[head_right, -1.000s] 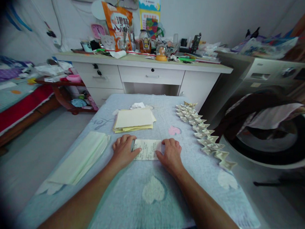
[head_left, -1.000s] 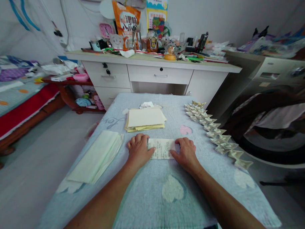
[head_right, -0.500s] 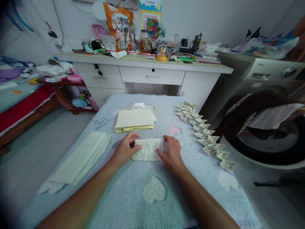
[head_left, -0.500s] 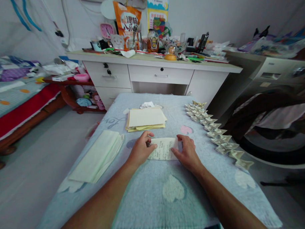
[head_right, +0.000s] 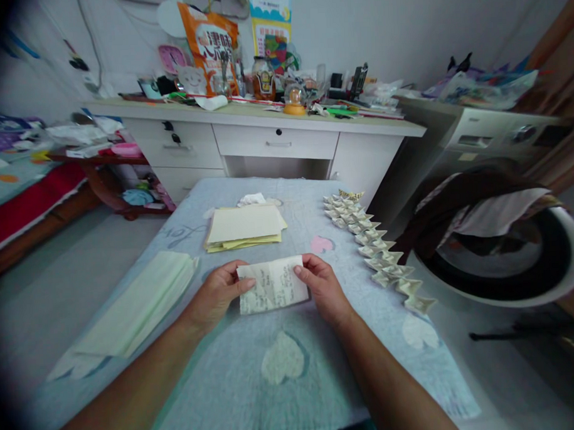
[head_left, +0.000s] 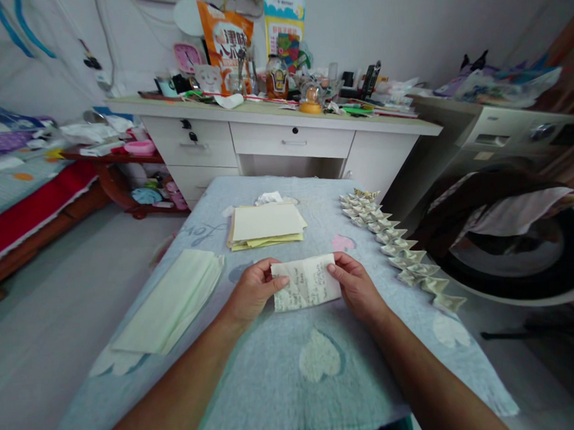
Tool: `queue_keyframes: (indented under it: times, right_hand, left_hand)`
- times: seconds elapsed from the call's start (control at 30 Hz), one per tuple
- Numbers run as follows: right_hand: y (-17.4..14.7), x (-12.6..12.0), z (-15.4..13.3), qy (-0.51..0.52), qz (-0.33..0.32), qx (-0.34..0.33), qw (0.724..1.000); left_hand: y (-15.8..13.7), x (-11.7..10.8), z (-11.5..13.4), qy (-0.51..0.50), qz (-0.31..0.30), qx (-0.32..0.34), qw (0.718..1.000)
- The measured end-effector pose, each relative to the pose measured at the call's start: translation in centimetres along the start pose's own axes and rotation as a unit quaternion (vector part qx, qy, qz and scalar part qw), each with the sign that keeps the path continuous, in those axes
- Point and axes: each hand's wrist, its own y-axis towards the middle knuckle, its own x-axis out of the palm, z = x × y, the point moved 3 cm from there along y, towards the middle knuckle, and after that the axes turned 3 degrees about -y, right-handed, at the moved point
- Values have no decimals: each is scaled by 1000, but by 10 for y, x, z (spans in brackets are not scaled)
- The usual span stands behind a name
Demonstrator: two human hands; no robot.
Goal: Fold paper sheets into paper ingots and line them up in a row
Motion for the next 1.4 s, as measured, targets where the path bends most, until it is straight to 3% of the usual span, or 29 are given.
queue_keyframes:
  times: [0.23, 0.63, 1.4]
  right_hand:
    - [1, -5, 6, 10, 37, -1, 999]
    - [1, -8, 7, -9, 43, -13, 999]
    - [-1, -5, -4, -22, 53, -40, 998]
  left_hand:
    - [-1, 0, -3, -7, 2, -7, 1000]
    - [0, -1, 2, 31, 56, 24, 998]
    - [-1, 1, 2, 22, 56, 23, 998]
